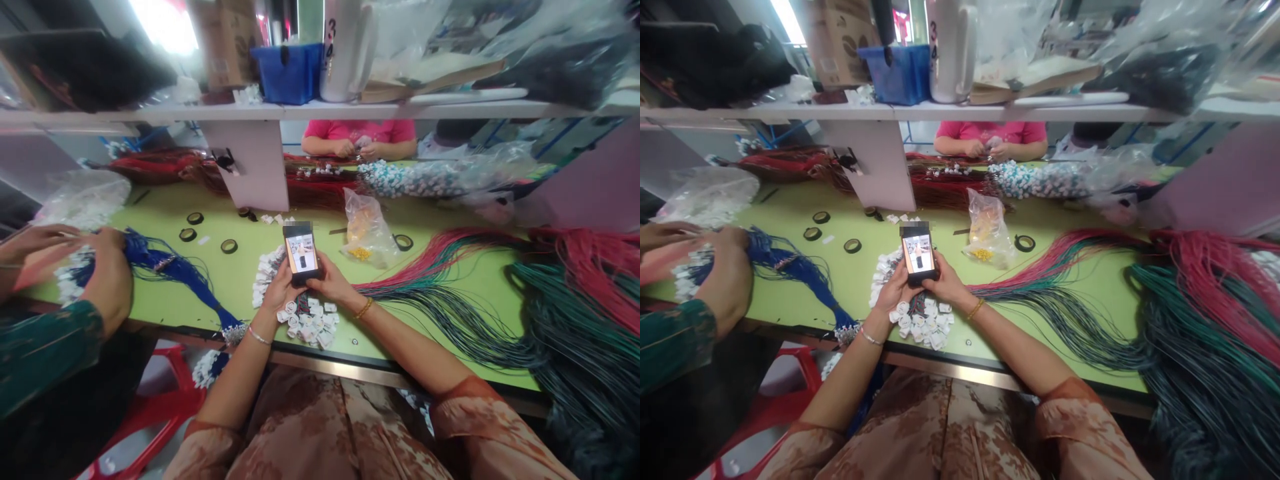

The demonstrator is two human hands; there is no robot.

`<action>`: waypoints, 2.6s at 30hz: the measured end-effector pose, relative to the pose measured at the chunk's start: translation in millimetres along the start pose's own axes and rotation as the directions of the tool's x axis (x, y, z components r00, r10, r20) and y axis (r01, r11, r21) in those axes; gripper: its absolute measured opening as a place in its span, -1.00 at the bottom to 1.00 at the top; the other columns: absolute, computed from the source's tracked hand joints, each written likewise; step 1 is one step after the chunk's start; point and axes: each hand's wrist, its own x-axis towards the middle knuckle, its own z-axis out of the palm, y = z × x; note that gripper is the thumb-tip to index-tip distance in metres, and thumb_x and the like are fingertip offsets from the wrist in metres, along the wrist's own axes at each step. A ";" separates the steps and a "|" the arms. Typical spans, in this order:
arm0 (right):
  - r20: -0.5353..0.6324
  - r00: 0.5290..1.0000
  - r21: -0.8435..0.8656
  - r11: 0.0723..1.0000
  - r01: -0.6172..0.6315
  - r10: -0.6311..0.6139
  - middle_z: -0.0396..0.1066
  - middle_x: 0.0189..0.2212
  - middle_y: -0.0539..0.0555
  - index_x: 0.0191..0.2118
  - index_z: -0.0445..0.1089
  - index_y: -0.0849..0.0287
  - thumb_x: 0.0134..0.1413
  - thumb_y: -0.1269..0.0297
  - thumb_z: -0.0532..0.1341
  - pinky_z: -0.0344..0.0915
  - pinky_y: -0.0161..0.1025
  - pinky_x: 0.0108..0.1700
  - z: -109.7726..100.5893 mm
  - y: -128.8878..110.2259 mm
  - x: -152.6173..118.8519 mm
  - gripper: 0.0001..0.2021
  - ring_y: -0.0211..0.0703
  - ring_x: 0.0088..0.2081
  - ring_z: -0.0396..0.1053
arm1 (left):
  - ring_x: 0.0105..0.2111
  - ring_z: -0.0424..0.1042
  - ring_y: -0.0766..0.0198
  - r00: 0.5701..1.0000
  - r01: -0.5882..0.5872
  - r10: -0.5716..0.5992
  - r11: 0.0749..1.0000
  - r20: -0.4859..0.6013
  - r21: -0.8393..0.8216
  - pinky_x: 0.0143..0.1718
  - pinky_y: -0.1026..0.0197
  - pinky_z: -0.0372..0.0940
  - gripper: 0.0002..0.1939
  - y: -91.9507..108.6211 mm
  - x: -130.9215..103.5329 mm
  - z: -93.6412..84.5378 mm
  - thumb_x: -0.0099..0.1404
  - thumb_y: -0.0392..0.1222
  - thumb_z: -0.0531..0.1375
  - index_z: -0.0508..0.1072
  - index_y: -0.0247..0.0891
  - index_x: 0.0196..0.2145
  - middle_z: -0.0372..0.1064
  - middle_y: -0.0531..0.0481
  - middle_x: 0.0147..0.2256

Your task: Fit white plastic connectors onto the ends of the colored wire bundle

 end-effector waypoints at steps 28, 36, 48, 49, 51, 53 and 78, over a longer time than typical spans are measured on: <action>-0.072 0.997 -0.019 0.999 -0.038 0.037 0.42 0.05 0.16 0.09 0.25 0.13 -0.15 0.39 0.41 0.36 -0.06 0.11 7.2 0.6 0.5 -0.38 -0.04 0.03 0.40 | 0.24 0.30 -0.16 0.999 -0.008 0.008 1.000 -0.033 0.010 0.16 -0.27 0.32 -0.28 2.5 -1.4 0.0 0.31 -0.13 0.28 0.14 -0.05 0.35 0.34 -0.20 0.23; 0.078 0.970 0.161 0.958 -0.238 0.228 0.40 0.11 0.12 0.25 0.24 0.00 -0.01 0.22 0.40 0.39 -0.33 -0.43 -8.1 -8.2 -6.3 -0.32 -0.25 -0.34 0.42 | 0.21 0.34 -0.15 0.999 0.009 -0.009 1.000 -0.037 -0.006 0.18 -0.31 0.28 -0.34 3.8 -1.1 -3.5 0.34 -0.16 0.24 0.16 -0.06 0.34 0.35 -0.19 0.22; 0.072 0.959 0.208 0.937 -0.282 0.273 0.49 -0.01 0.07 0.21 0.30 0.04 -0.02 0.17 0.42 0.47 -0.33 -0.40 -12.6 -7.7 -6.0 -0.36 -0.27 -0.38 0.46 | 0.16 0.38 -0.13 0.998 -0.008 0.007 1.000 -0.057 -0.017 0.15 -0.30 0.34 -0.40 4.0 -2.0 -4.4 0.29 -0.13 0.31 0.29 -0.06 0.25 0.41 -0.15 0.13; 0.049 0.951 0.201 0.930 -0.308 0.305 0.51 -0.08 0.06 0.20 0.31 0.04 0.01 0.13 0.40 0.46 -0.33 -0.43 -12.7 -7.1 -6.1 -0.39 -0.29 -0.43 0.45 | 0.16 0.39 -0.13 0.998 -0.009 0.008 1.000 -0.061 -0.018 0.15 -0.30 0.33 -0.42 4.2 -2.4 -3.4 0.29 -0.13 0.31 0.31 -0.06 0.23 0.42 -0.14 0.12; 0.011 0.936 0.193 0.918 -0.346 0.351 0.53 -0.24 0.02 0.17 0.34 0.05 0.04 0.07 0.38 0.46 -0.32 -0.45 -12.4 -5.2 -6.5 -0.43 -0.29 -0.49 0.43 | 0.14 0.40 -0.11 0.998 -0.011 0.010 1.000 -0.068 -0.017 0.16 -0.29 0.33 -0.45 4.6 -3.0 -1.4 0.30 -0.13 0.30 0.33 -0.06 0.21 0.44 -0.13 0.11; -0.011 0.934 0.199 0.916 -0.349 0.358 0.52 -0.33 -0.01 0.13 0.37 0.07 0.01 0.03 0.40 0.46 -0.30 -0.45 -11.5 -3.7 -7.3 -0.43 -0.27 -0.50 0.43 | 0.14 0.41 -0.09 0.998 -0.009 0.008 1.000 -0.069 -0.009 0.16 -0.27 0.33 -0.45 5.2 -3.4 0.9 0.30 -0.14 0.30 0.32 -0.06 0.22 0.44 -0.12 0.11; -0.457 0.633 -0.266 0.775 0.573 -0.625 0.32 -0.61 -0.05 -0.55 0.46 0.22 0.01 0.49 0.31 0.32 -0.39 -0.54 -116.0 -288.0 39.1 -0.84 -0.39 -0.55 0.33 | -0.32 0.60 0.25 0.972 0.101 -0.064 0.983 -0.228 0.155 -0.28 0.26 0.47 -0.77 9.6 -2.1 1.7 0.36 -0.11 0.21 0.53 -0.34 -0.16 0.60 -0.16 -0.26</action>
